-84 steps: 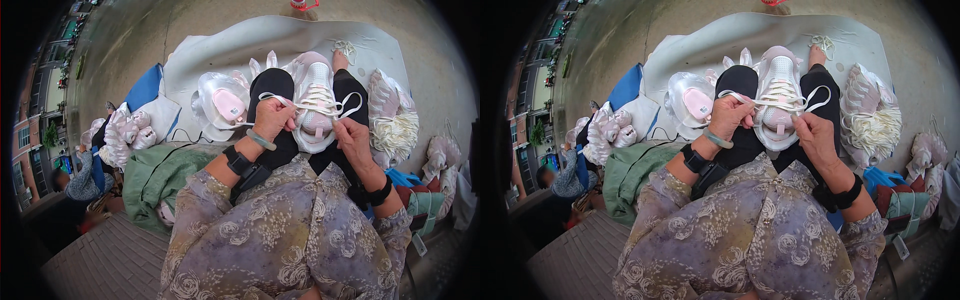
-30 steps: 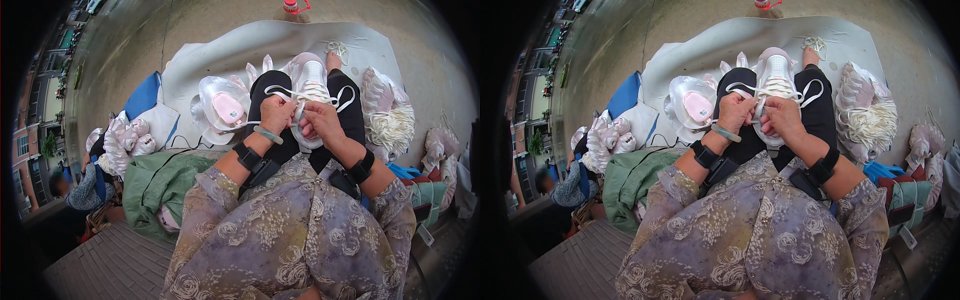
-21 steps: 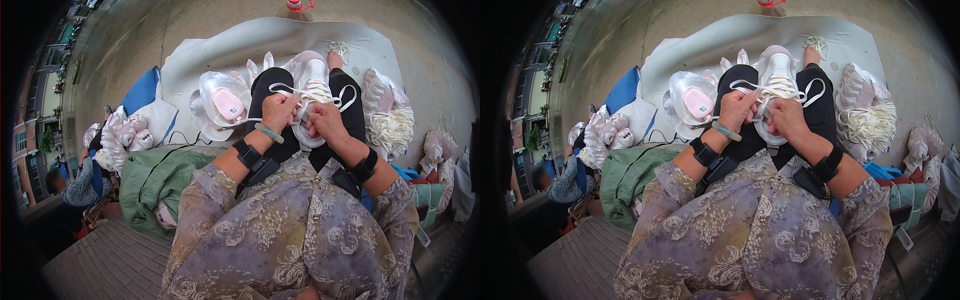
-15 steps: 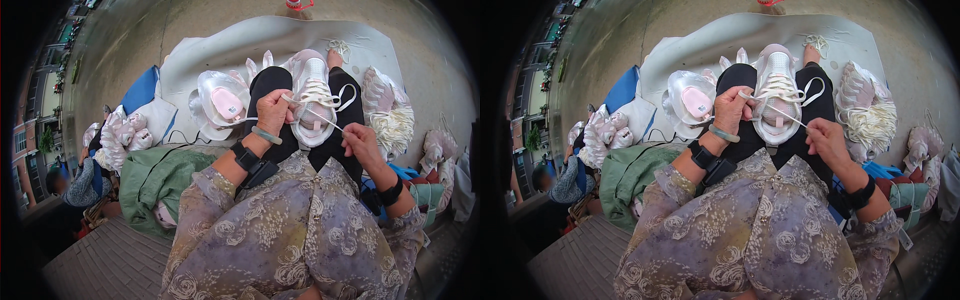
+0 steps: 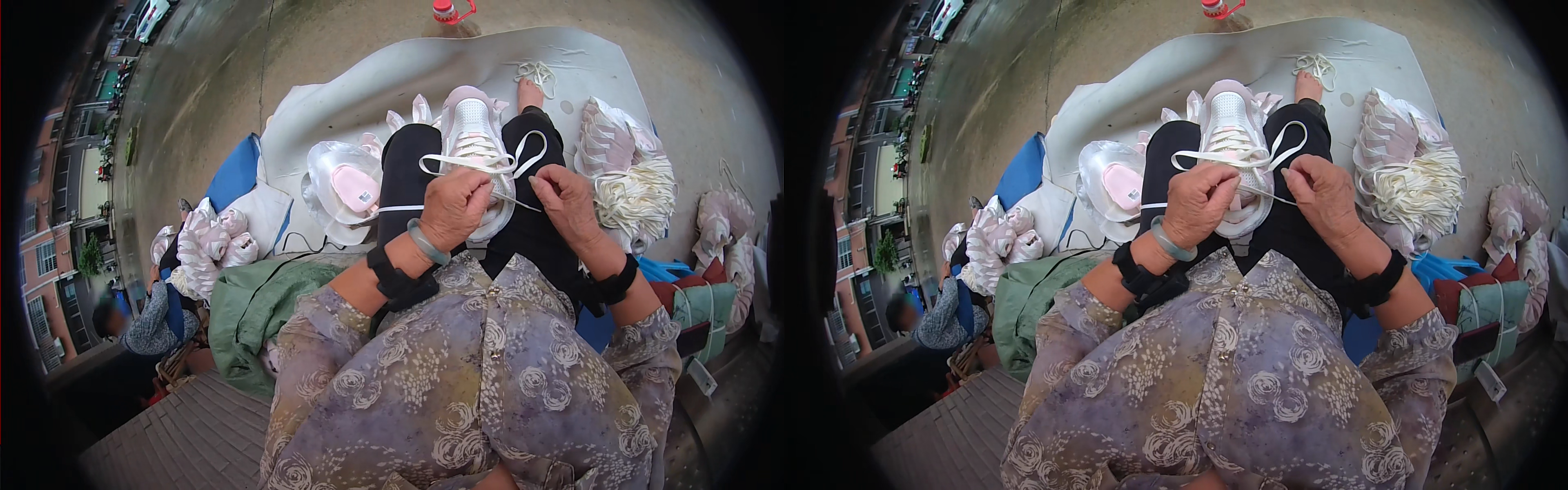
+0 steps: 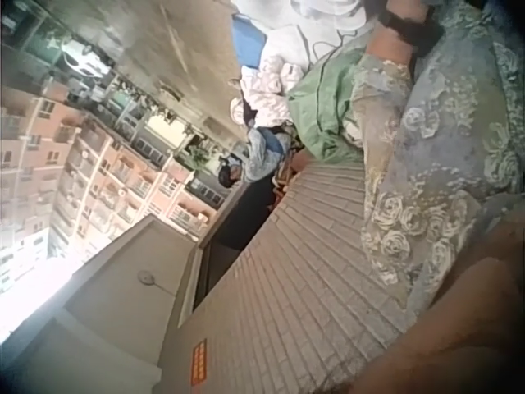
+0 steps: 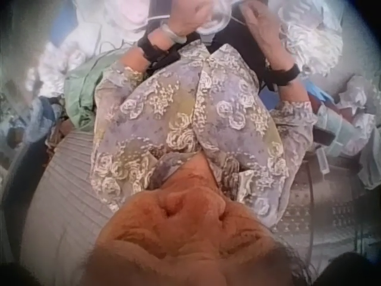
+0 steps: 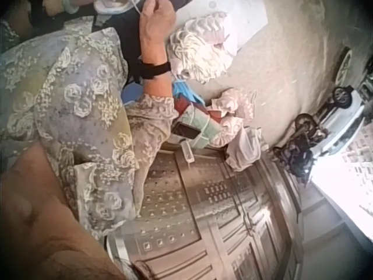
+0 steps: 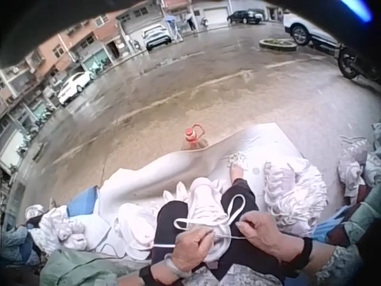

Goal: The recorder is threading laces into multiple pairs of white and pink athletic shoes.

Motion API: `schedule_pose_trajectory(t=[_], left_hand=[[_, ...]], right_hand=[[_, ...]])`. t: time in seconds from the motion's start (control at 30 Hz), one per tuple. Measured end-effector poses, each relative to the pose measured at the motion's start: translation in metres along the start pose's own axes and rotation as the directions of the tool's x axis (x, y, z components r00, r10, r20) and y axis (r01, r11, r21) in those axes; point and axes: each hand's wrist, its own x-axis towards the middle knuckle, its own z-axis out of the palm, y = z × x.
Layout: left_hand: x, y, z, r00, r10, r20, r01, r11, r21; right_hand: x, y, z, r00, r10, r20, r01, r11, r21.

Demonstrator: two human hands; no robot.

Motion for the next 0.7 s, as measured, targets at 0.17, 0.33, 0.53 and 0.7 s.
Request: schedule_pose_trajectory(t=[0.17, 0.33, 0.53, 0.7], left_hand=[[0.001, -0.016, 0.027, 0.994, -0.084, 0.069, 0.069, 0.978, 0.197], [0.002, -0.019, 0.030, 0.914, -0.385, 0.128, 0.391, 0.920, -0.026], [0.007, -0.014, 0.035, 0.766, -0.591, 0.253, 0.639, 0.744, -0.196], [0.012, -0.018, 0.031, 0.835, -0.479, 0.269, 0.491, 0.871, 0.026]], right_hand=[[-0.002, 0.000, 0.021, 0.990, -0.138, 0.011, 0.138, 0.990, 0.014], [-0.002, -0.001, 0.028, 0.990, -0.140, 0.032, 0.141, 0.990, -0.026], [-0.009, 0.006, 0.035, 0.983, -0.184, 0.018, 0.185, 0.982, -0.026], [-0.008, 0.008, 0.025, 0.992, -0.054, 0.113, 0.054, 0.999, 0.004]])
